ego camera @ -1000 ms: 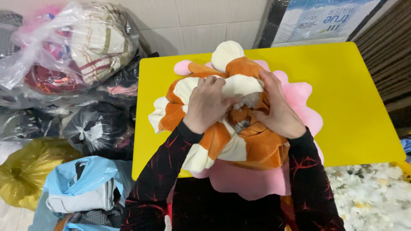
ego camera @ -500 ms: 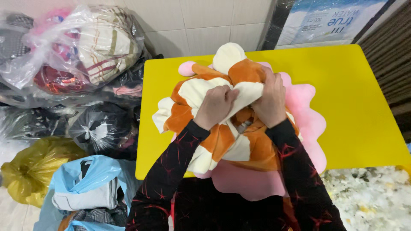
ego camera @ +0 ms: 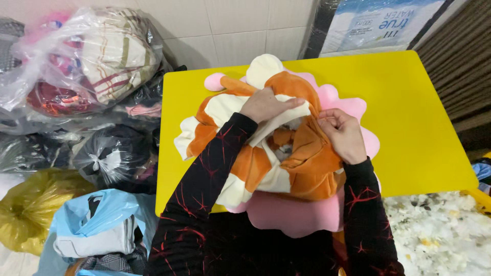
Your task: The person repeatedly stuffs white filling material into an orange and white plush toy on a yellow table. They push the filling into the opening and adjust the toy's shape with both hands throughout the clip.
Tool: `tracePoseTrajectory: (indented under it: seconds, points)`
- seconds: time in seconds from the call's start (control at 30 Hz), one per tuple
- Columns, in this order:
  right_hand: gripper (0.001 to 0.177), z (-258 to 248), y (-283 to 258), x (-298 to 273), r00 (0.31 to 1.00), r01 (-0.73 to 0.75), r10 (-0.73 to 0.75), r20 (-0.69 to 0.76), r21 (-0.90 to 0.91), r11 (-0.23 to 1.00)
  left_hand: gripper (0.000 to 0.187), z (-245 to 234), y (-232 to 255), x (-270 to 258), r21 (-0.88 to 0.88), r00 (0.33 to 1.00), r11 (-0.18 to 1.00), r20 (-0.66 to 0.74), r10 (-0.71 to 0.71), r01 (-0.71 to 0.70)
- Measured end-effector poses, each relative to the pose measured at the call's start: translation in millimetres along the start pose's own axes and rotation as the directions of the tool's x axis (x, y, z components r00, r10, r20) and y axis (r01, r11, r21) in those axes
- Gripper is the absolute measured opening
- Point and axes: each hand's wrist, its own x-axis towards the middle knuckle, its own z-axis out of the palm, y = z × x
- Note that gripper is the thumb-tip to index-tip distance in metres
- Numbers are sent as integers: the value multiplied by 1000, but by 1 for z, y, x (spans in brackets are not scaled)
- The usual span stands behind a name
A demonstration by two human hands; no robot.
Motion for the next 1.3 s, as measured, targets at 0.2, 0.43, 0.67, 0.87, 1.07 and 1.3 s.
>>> tracePoseTrajectory:
  seconds: [0.2, 0.43, 0.67, 0.87, 1.07, 1.3]
  points:
    - [32, 21, -1, -30, 982, 34, -62, 177, 157, 987, 89, 13, -5, -5, 108, 970, 989, 208, -124, 103]
    - [21, 9, 27, -31, 970, 46, -65, -234, -86, 995, 61, 16, -22, -26, -493, 949, 811, -140, 283, -315]
    - [33, 8, 19, 11, 992, -115, 94, 80, 318, 941, 69, 9, -16, -31, -892, 950, 397, -99, 295, -216]
    - [41, 42, -9, 19, 999, 26, -10, -31, 569, 822, 65, 14, -18, -53, -872, 954, 479, 53, 296, -100]
    - [34, 65, -6, 19, 976, 105, -14, -218, 413, 905, 29, 38, -9, -52, -839, 974, 502, -223, 38, -212]
    - [70, 70, 3, 22, 992, 114, -96, -81, 254, 961, 17, 55, -10, -40, -720, 922, 658, -373, -100, -220]
